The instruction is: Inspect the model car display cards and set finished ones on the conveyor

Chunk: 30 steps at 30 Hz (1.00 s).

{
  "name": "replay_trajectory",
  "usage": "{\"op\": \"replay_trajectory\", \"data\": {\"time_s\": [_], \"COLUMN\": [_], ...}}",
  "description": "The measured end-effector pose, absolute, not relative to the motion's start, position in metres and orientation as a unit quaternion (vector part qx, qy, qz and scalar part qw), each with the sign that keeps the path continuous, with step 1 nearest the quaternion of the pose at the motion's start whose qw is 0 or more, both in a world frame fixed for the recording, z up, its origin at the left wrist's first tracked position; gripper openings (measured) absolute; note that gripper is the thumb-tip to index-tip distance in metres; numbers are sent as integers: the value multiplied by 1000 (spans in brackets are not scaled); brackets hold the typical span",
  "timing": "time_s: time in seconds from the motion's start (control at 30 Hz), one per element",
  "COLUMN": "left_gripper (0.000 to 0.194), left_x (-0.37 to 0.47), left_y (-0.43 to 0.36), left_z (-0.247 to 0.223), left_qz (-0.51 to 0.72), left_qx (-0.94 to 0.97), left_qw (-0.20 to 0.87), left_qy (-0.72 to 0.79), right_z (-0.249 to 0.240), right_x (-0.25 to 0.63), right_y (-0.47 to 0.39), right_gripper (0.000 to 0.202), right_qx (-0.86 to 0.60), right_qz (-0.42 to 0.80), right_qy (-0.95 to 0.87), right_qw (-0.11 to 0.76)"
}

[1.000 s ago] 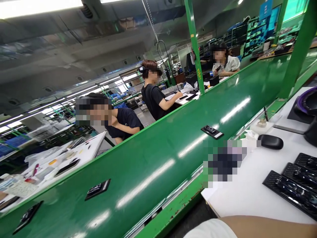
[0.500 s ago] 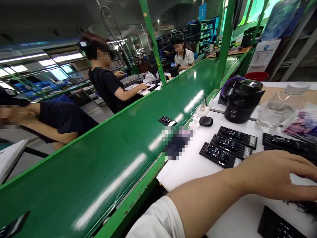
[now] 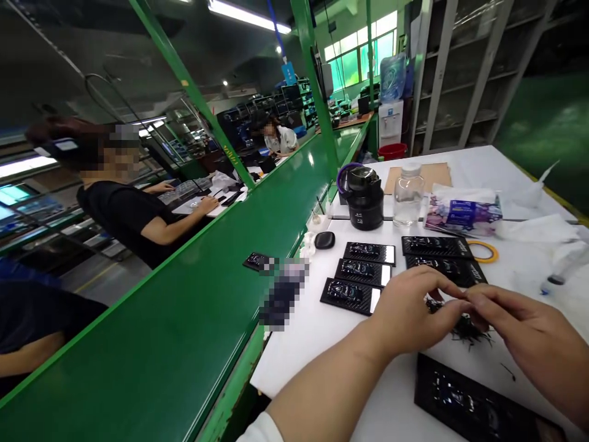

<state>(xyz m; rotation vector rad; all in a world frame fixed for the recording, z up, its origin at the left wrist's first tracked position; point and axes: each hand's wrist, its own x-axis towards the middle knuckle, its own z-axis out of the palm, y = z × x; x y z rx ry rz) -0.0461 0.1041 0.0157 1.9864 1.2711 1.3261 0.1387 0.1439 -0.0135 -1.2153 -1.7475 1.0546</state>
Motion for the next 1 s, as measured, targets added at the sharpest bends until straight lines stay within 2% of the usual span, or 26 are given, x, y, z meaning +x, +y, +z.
{"op": "replay_trajectory", "data": {"time_s": [0.1,0.27,0.43,0.63,0.83,1.0], "left_gripper": [7,10,10,11,8,9], "left_x": [-49,-55,-55,-54,-54,-54], "left_y": [105,106,109,111,109,107], "left_z": [18,29,31,31,29,33], "left_qz": [489,493,455,432,401,356], "left_qx": [719,678,678,698,722,730], "left_qw": [241,278,284,262,238,265], "left_qy": [431,469,503,508,512,520], "right_z": [-16,-6,2,5,11,14], "right_x": [142,132,122,122,123,125], "right_y": [145,134,129,135,138,138], "right_gripper": [41,32,21,16,15,18], "right_qx": [-458,-435,-400,-378,-374,-370], "right_qz": [462,455,479,494,480,474], "right_qy": [-683,-665,-675,-665,-706,-724], "right_qw": [332,401,393,414,361,339]}}
